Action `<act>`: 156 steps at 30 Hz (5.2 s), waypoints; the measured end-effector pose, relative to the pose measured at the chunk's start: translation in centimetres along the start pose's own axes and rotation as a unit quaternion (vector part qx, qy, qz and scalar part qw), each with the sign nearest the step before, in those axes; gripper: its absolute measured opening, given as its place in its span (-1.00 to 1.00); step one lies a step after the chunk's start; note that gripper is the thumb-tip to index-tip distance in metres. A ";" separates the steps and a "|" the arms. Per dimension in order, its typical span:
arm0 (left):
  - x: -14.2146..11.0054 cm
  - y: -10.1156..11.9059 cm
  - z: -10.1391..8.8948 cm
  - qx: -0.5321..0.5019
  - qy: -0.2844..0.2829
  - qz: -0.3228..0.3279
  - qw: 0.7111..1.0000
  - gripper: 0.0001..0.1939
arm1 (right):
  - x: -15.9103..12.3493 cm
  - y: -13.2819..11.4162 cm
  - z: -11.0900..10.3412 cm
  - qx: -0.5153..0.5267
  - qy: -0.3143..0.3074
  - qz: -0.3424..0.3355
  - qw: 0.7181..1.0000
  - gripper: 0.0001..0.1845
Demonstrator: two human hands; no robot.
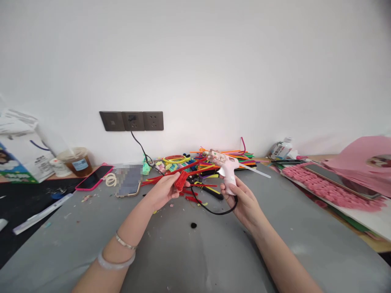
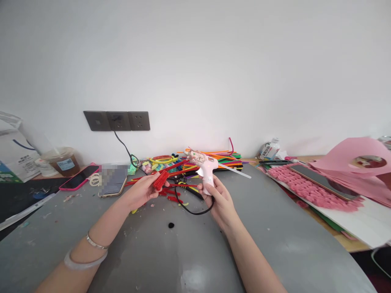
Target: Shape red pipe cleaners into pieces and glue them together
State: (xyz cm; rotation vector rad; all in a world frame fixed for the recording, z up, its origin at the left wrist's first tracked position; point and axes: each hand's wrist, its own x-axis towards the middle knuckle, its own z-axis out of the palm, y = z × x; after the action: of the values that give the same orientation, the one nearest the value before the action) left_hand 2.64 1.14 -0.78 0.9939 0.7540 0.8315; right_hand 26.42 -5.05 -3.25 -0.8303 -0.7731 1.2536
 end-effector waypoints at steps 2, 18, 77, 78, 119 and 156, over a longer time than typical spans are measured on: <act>-0.1 0.0 0.0 0.005 -0.016 -0.001 1.000 -0.66 | 0.0 0.0 -0.1 0.023 -0.014 0.023 0.999 -0.55; 0.0 0.0 -0.8 0.037 -0.037 0.012 0.999 -0.66 | -0.3 0.5 -0.9 0.001 -0.040 0.018 0.999 -0.47; 0.4 -1.1 0.6 0.198 -0.010 0.175 0.964 -0.78 | -1.8 2.7 -1.6 -0.299 -0.153 -0.073 0.939 -0.52; 0.4 -1.1 0.6 0.205 -0.009 0.175 0.963 -0.78 | -1.8 2.7 -1.5 -0.303 -0.153 -0.073 0.938 -0.52; 0.9 -1.3 -0.3 0.155 0.040 0.237 0.958 -0.67 | -1.6 2.6 -1.3 -0.350 -0.136 -0.067 0.924 -0.50; 0.7 -1.1 -0.4 0.200 0.018 0.161 0.966 -0.58 | -3.4 3.4 -2.9 -0.273 -0.052 -0.132 0.951 -0.51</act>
State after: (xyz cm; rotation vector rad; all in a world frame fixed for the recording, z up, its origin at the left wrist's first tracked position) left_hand 2.86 1.57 -2.04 1.4953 0.8209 1.0005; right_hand 26.76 -8.36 -7.81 -1.0650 -1.3062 0.8518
